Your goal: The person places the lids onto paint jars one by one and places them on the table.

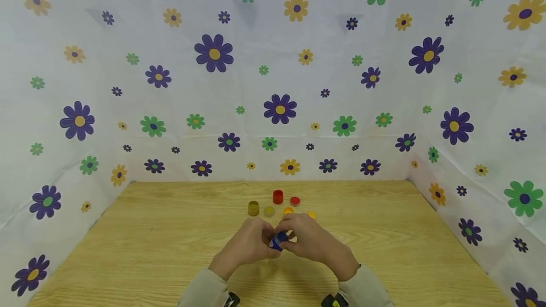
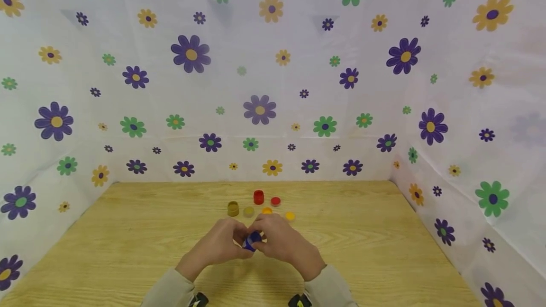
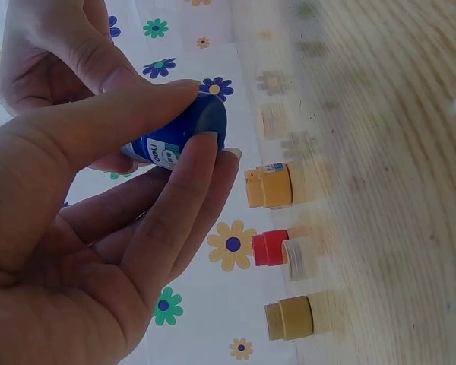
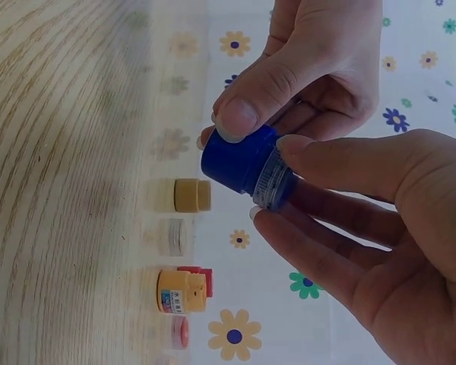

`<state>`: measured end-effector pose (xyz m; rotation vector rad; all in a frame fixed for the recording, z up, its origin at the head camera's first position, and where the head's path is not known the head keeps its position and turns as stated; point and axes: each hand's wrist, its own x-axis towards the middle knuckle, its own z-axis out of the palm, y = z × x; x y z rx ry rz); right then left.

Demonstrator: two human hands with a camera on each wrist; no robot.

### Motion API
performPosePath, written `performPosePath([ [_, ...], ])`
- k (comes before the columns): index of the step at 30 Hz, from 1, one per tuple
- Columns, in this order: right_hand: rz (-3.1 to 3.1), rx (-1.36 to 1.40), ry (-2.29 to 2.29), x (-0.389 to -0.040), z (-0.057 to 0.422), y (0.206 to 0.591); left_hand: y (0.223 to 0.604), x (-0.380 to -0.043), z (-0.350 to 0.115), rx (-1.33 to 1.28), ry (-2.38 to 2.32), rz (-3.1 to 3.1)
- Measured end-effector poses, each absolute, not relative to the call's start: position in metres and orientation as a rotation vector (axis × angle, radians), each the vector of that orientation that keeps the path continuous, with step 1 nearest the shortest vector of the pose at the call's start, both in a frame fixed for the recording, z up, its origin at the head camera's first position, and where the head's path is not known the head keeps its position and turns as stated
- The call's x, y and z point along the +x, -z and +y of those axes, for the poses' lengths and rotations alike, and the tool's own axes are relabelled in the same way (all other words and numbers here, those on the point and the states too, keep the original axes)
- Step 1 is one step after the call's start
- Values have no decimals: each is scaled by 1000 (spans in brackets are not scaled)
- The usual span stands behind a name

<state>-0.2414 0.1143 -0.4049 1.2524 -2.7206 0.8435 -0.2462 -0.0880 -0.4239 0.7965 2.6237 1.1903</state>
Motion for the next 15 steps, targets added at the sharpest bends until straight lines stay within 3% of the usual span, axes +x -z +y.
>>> performPosePath([
  [15, -2719, 1241, -822, -242, 113, 405, 424, -246, -89, 786, -1192, 2629],
])
